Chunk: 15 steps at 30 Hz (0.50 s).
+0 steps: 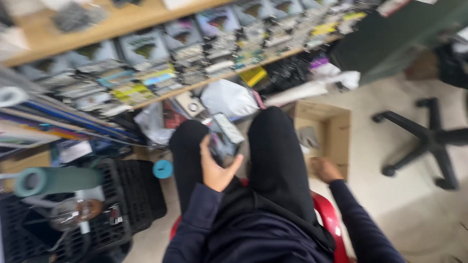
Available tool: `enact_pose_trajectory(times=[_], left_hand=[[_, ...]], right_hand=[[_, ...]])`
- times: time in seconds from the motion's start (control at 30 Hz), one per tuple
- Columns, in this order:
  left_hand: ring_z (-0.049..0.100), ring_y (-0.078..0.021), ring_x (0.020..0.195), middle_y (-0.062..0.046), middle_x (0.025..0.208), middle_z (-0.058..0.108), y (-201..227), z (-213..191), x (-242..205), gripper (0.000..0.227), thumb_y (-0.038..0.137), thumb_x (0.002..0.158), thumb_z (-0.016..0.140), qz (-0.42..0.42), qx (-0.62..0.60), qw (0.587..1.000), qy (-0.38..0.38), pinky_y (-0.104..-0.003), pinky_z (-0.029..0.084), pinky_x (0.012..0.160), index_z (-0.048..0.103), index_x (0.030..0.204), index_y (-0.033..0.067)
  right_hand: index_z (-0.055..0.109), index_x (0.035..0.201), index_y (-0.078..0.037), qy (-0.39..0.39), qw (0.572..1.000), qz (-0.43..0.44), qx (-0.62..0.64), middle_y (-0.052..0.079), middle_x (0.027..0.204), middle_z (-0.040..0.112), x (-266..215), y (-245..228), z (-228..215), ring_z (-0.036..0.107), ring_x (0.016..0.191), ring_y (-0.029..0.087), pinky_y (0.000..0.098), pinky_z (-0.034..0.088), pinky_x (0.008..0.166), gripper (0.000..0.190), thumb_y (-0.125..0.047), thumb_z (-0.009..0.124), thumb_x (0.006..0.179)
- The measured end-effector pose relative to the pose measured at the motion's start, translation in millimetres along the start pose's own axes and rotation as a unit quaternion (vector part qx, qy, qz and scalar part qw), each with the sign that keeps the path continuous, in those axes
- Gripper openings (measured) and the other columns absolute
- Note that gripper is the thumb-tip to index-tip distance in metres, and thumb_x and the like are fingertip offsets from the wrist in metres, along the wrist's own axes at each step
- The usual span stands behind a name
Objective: The person sits on a chair and repeatedly takes small rectangular boxes from a shelf, places them into white paper envelopes, and then places the envelopes into a cardboard box on the floor.
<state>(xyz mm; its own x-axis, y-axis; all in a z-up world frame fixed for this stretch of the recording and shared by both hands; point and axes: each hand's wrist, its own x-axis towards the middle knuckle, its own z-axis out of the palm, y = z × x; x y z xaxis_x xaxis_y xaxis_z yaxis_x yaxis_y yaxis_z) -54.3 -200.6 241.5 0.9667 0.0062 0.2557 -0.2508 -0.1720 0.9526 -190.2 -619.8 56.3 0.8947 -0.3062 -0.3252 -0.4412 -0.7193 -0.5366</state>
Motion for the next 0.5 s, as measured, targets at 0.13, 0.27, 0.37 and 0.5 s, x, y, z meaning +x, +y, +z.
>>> enact_pose_trajectory(times=[0.13,0.27,0.37,0.5], left_hand=[[0.056,-0.0429,0.124,-0.027,0.127,0.055,3.8,10.2,-8.3,0.096,0.014,0.064,0.094,-0.028,-0.041,0.998,-0.033,-0.052,0.042,0.106,0.041,0.144,0.0017],[0.055,-0.0518,0.125,-0.030,0.129,0.055,14.8,5.5,-13.0,0.096,0.018,0.071,0.092,-0.104,-0.039,0.988,-0.109,-0.062,0.046,0.103,0.033,0.146,0.0045],[0.056,-0.0489,0.126,-0.028,0.130,0.057,12.5,4.5,-15.9,0.096,0.026,0.071,0.093,-0.100,-0.004,0.988,-0.118,-0.058,0.046,0.104,0.035,0.145,0.0064],[0.057,-0.0498,0.124,-0.031,0.129,0.059,16.7,5.3,-19.4,0.101,0.039,0.062,0.096,-0.080,0.030,0.991,-0.101,-0.057,0.046,0.106,0.042,0.141,0.0065]], right_hand=[[0.051,0.147,-0.011,-0.063,0.994,-0.025,-0.090,0.028,0.149,0.052,3.8,101.8,102.3,0.059,0.122,0.053,0.0630,0.047,0.108,0.067,-0.013,0.058,0.081],[0.058,0.139,-0.042,-0.037,0.946,0.029,-0.320,-0.010,0.144,0.060,-7.4,102.7,116.4,0.059,0.131,0.022,0.0509,0.046,0.108,0.047,-0.044,0.056,0.092],[0.063,0.132,-0.046,-0.081,0.949,0.070,-0.297,-0.013,0.138,0.066,-13.8,101.3,87.2,0.061,0.130,0.019,0.0495,0.046,0.109,0.042,-0.056,0.052,0.094],[0.066,0.135,-0.038,-0.176,0.950,0.139,-0.218,-0.005,0.138,0.070,-13.7,124.4,68.0,0.064,0.130,0.024,0.0456,0.049,0.110,0.046,-0.056,0.053,0.094]])
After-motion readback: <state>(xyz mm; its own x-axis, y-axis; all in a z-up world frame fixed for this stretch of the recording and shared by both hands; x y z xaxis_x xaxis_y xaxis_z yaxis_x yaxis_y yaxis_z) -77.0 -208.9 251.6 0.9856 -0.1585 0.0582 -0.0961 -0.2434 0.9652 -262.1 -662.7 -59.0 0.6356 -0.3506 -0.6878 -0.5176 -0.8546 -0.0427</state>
